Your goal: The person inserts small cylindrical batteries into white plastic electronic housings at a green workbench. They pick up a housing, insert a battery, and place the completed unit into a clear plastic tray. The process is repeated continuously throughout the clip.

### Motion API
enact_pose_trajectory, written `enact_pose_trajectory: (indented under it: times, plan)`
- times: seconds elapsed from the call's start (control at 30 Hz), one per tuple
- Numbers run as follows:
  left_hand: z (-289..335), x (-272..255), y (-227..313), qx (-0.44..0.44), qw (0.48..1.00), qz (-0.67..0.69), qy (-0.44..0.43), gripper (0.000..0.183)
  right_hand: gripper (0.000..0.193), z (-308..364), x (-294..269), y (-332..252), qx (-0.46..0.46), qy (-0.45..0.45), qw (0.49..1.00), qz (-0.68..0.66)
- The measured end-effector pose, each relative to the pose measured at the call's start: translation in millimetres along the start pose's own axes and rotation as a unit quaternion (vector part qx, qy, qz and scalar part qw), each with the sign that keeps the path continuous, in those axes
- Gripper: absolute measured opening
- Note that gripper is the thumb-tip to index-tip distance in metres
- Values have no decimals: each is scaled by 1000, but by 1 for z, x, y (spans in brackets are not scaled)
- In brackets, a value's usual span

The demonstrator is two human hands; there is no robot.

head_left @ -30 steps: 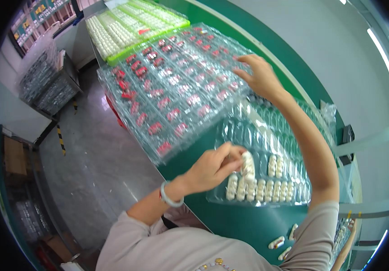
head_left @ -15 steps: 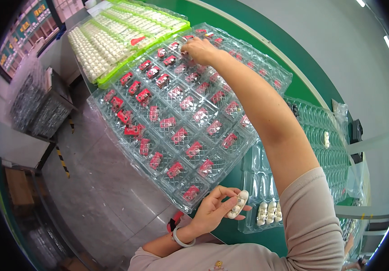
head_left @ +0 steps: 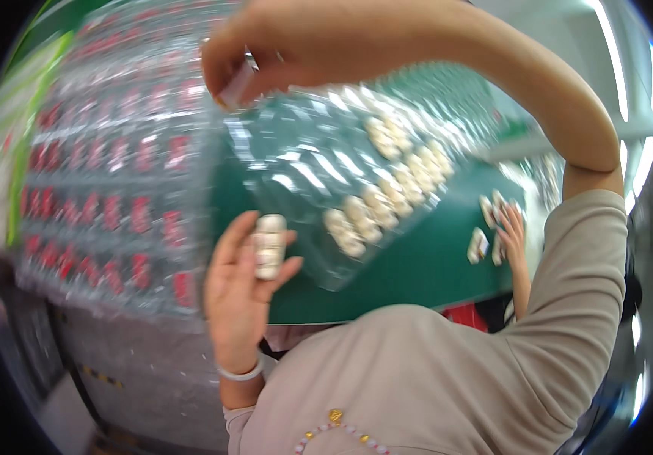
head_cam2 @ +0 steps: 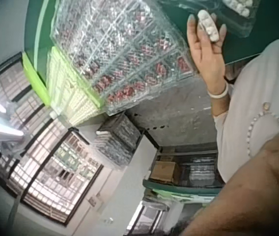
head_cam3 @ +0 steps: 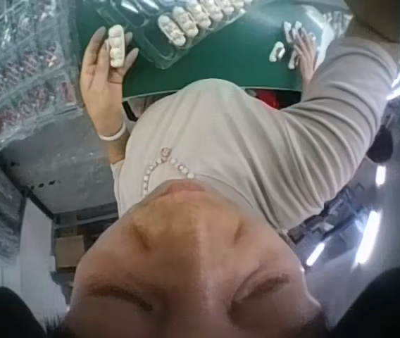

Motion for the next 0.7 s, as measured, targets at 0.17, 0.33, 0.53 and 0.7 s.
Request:
enact_pose_trajectory:
  times: [0.17, 0.33, 0.53, 0.7]
  plan:
    - [15, 14, -10, -9, 1000, 0, -9, 45, 16, 203, 106, -13, 210, -160, 950, -167]
    - [33, 51, -36, -82, 994, 39, -64, 50, 17, 291, 211, -26, 292, -5, 916, -275]
    - [44, 115, -117, -223, 966, -59, -117, 47, 24, 342, 213, -20, 313, 283, 867, -267]
    - [39, 129, -178, -291, 948, -66, -107, 45, 38, 371, 207, -17, 364, 407, 818, -181]
Point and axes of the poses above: each hand's wrist, its own z-axis away from the middle knuckle, its own x-axis out of the palm, y = z × x, the point moved 10 cm from there along -z, towards the middle knuckle
